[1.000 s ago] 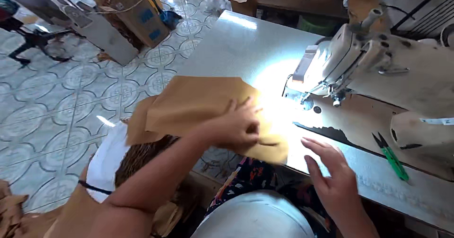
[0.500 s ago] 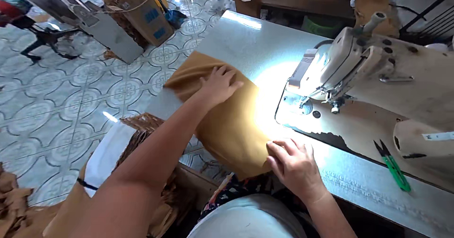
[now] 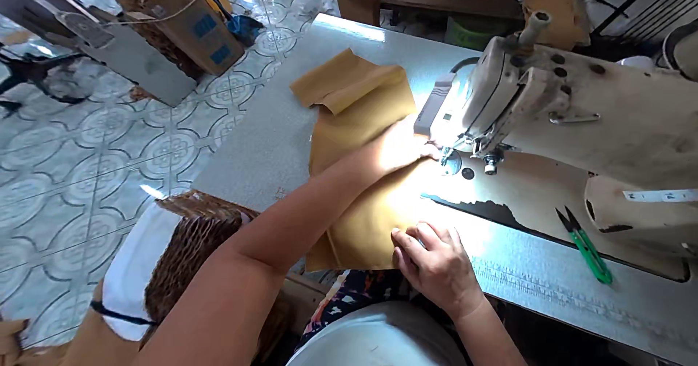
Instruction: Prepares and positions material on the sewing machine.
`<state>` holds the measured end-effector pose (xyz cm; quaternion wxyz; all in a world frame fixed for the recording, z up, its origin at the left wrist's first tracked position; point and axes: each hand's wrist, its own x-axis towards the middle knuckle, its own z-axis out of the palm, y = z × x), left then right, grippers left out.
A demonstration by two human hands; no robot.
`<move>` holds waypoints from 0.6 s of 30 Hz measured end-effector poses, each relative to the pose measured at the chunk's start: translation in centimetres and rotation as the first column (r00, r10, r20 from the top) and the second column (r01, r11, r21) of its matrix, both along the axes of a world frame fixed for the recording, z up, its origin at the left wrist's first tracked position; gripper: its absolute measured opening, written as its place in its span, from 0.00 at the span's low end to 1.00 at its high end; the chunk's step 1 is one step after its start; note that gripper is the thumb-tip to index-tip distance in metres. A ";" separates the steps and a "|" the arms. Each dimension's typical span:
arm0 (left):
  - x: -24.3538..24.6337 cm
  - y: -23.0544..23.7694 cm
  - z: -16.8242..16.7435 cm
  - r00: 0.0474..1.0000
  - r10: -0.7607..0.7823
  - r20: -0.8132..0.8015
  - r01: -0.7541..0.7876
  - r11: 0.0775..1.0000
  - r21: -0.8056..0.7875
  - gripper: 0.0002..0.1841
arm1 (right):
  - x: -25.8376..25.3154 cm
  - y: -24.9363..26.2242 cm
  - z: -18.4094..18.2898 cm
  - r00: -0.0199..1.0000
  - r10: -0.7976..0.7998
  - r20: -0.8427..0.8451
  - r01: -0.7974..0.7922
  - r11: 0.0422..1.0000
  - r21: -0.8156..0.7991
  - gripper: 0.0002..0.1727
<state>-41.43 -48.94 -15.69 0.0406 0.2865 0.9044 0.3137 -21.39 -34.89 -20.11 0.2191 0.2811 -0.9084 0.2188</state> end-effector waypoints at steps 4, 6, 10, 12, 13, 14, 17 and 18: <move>1.2 0.4 -0.4 0.995 -0.062 -0.081 0.042 0.973 -0.228 0.14 | 0.1 -0.1 0.0 1.000 -0.005 -0.008 0.005 1.000 0.007 0.15; 1.1 0.5 -0.2 0.993 -0.070 -0.099 0.038 0.957 -0.289 0.16 | 0.1 -0.1 -0.1 1.000 -0.009 -0.019 0.009 1.000 0.010 0.15; -1.3 0.3 -2.4 0.987 0.027 -0.160 -0.075 0.949 -0.306 0.23 | 0.1 -0.2 -0.2 0.999 -0.018 -0.029 0.019 1.000 0.010 0.15; -2.3 0.5 -2.7 0.994 0.101 -0.050 -0.107 0.983 -0.149 0.31 | 0.0 -0.2 -0.3 0.999 -0.029 -0.026 0.029 1.000 -0.001 0.16; -2.6 0.7 -2.5 0.991 0.130 0.014 -0.129 0.990 -0.051 0.36 | 0.0 -0.1 -0.4 0.999 -0.029 -0.017 0.029 1.000 -0.008 0.16; -2.9 1.0 -2.1 0.988 0.146 0.049 -0.147 0.989 0.015 0.37 | 0.0 0.0 -0.4 1.000 -0.024 -0.012 0.024 1.000 -0.015 0.15; -3.4 2.1 1.3 0.953 0.297 -0.054 -0.300 0.952 -0.058 0.26 | 0.1 0.0 -0.4 0.999 -0.024 -0.026 0.024 1.000 -0.015 0.15; -3.4 2.0 3.6 0.933 0.355 -0.067 -0.361 0.912 -0.197 0.24 | 0.1 0.0 -0.4 0.999 -0.025 -0.031 0.025 1.000 -0.013 0.15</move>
